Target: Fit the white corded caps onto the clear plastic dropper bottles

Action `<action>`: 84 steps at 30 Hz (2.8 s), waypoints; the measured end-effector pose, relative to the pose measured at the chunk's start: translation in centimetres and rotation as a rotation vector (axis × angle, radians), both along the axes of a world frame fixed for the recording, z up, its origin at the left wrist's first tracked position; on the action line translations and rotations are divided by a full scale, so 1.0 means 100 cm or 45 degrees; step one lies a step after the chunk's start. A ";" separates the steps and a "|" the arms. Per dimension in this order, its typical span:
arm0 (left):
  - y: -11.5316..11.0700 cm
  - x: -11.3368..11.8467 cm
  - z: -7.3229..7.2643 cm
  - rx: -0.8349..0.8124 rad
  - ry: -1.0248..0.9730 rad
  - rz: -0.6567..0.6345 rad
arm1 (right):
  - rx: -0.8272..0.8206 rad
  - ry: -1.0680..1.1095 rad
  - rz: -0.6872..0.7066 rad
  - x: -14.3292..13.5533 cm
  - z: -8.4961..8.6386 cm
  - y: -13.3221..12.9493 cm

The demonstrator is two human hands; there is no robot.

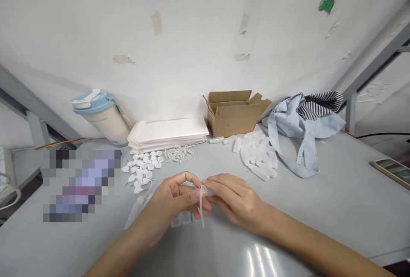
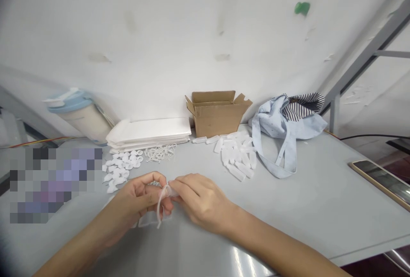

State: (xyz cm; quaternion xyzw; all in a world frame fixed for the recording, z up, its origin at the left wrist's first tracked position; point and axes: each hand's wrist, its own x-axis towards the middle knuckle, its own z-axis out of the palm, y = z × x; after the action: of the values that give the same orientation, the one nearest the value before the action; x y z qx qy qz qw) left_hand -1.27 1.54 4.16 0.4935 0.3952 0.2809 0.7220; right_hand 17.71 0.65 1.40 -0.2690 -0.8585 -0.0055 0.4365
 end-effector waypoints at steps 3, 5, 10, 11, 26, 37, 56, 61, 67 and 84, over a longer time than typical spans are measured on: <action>0.001 0.000 0.000 -0.010 -0.043 0.006 | -0.057 0.021 0.024 0.000 -0.002 -0.001; 0.001 -0.001 0.000 0.013 -0.010 0.011 | -0.079 0.021 0.024 0.001 -0.004 -0.002; 0.000 0.000 0.001 0.148 0.076 0.083 | -0.115 0.019 0.036 0.001 -0.008 -0.002; 0.000 0.000 0.000 0.177 0.075 0.101 | -0.114 0.017 0.038 0.001 -0.008 -0.002; -0.008 0.000 -0.004 0.487 0.224 0.209 | -0.242 0.078 0.046 0.002 -0.006 -0.004; -0.012 0.004 -0.003 1.092 0.527 0.258 | -0.913 0.440 0.107 -0.002 0.002 -0.012; -0.010 0.002 -0.024 2.053 0.853 0.119 | -1.941 0.980 0.561 0.000 0.014 -0.001; -0.010 0.004 -0.026 1.977 0.837 0.082 | -1.681 0.715 0.386 0.000 0.016 -0.001; -0.010 0.004 -0.028 1.828 0.846 0.011 | -1.311 0.291 0.027 -0.001 0.011 -0.002; -0.008 0.004 -0.030 1.671 0.799 0.058 | -1.371 0.287 0.008 0.001 0.012 0.000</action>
State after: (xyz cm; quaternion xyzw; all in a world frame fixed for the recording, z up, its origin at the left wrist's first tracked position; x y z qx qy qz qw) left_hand -0.83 0.75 1.13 0.8740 0.3440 0.3202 0.1238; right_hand 17.77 0.68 2.59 -0.4508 -0.6887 0.4646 0.3264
